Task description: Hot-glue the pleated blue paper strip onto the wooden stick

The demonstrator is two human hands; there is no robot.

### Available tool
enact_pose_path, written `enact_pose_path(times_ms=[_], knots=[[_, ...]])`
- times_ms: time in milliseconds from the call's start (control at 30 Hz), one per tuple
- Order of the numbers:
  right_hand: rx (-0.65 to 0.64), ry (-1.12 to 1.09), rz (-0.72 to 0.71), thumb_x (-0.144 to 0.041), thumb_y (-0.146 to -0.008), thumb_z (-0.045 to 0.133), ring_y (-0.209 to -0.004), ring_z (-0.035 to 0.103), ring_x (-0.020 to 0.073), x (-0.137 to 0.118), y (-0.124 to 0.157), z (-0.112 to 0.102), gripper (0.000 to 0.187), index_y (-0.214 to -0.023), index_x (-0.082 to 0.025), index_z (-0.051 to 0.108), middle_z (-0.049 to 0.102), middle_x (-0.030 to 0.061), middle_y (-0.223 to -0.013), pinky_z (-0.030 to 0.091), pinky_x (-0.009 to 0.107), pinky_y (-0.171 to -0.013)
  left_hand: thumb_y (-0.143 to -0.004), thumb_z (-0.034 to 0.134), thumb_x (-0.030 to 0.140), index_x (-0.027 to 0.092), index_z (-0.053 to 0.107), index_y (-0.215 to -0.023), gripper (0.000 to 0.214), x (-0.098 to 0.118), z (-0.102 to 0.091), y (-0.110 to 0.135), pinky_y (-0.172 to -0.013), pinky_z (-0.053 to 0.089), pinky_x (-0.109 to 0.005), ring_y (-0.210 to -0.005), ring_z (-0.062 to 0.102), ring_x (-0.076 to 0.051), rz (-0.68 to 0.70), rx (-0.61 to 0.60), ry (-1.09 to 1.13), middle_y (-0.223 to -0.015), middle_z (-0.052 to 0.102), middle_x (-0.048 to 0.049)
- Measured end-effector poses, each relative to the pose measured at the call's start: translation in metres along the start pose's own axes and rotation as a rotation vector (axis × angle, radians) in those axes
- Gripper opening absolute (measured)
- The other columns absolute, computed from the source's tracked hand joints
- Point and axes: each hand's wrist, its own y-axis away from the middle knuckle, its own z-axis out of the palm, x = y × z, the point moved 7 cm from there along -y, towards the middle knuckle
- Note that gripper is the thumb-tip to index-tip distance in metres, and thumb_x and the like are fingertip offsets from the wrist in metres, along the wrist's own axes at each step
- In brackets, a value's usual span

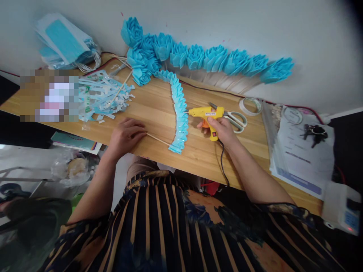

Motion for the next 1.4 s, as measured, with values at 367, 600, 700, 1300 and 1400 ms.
enact_pose_path(times_ms=[367,600,700,1300,1400], knots=[[0.002,-0.103,-0.051,-0.074,-0.076,0.075,-0.056,0.062,0.0128,-0.004,0.000,-0.002,0.055,-0.089,-0.020,0.076,0.079,0.0068,-0.083,0.053,0.026,-0.052,-0.101,0.062,0.039,0.022,0.078,-0.089,0.026,-0.001,0.000,0.001,-0.087,0.052,-0.043,-0.095,0.068,-0.025,0.020,0.013,-0.008,-0.102,0.077,-0.0084],[-0.013,-0.024,-0.028,-0.076,-0.075,0.074,-0.053,0.061,0.0115,-0.003,0.000,-0.001,0.059,-0.079,-0.017,0.077,0.079,0.0091,-0.083,0.048,0.024,-0.046,-0.100,0.062,0.038,0.022,0.078,-0.088,0.026,-0.001,0.000,0.001,-0.087,0.052,-0.043,-0.094,0.068,-0.024,0.015,0.012,0.007,-0.101,0.077,-0.0084],[0.003,-0.052,-0.031,-0.076,-0.074,0.075,-0.053,0.062,0.0125,-0.003,0.000,-0.002,0.060,-0.082,-0.017,0.078,0.079,0.0088,-0.082,0.048,0.024,-0.044,-0.100,0.062,0.038,0.021,0.078,-0.088,0.027,-0.001,0.000,0.001,-0.088,0.053,-0.042,-0.094,0.068,-0.024,0.013,0.024,0.001,-0.101,0.077,-0.0082],[0.065,-0.185,-0.059,-0.070,-0.088,0.065,-0.087,0.078,0.0253,-0.014,-0.042,-0.006,0.051,-0.088,-0.020,0.074,0.079,0.0075,-0.083,0.061,0.037,-0.081,-0.101,0.062,0.033,0.021,0.079,-0.089,0.024,0.003,0.000,0.001,-0.086,0.051,-0.041,-0.093,0.068,-0.024,0.078,0.027,0.000,-0.101,0.076,-0.0085],[0.067,-0.162,-0.079,-0.075,-0.085,0.063,-0.091,0.078,0.0255,-0.005,-0.042,-0.004,0.056,-0.082,-0.020,0.073,0.079,0.0076,-0.084,0.061,0.036,-0.084,-0.101,0.063,0.033,0.021,0.079,-0.088,0.024,0.004,-0.001,0.000,-0.085,0.052,-0.040,-0.092,0.068,-0.024,0.093,0.034,-0.002,-0.100,0.076,-0.0083]])
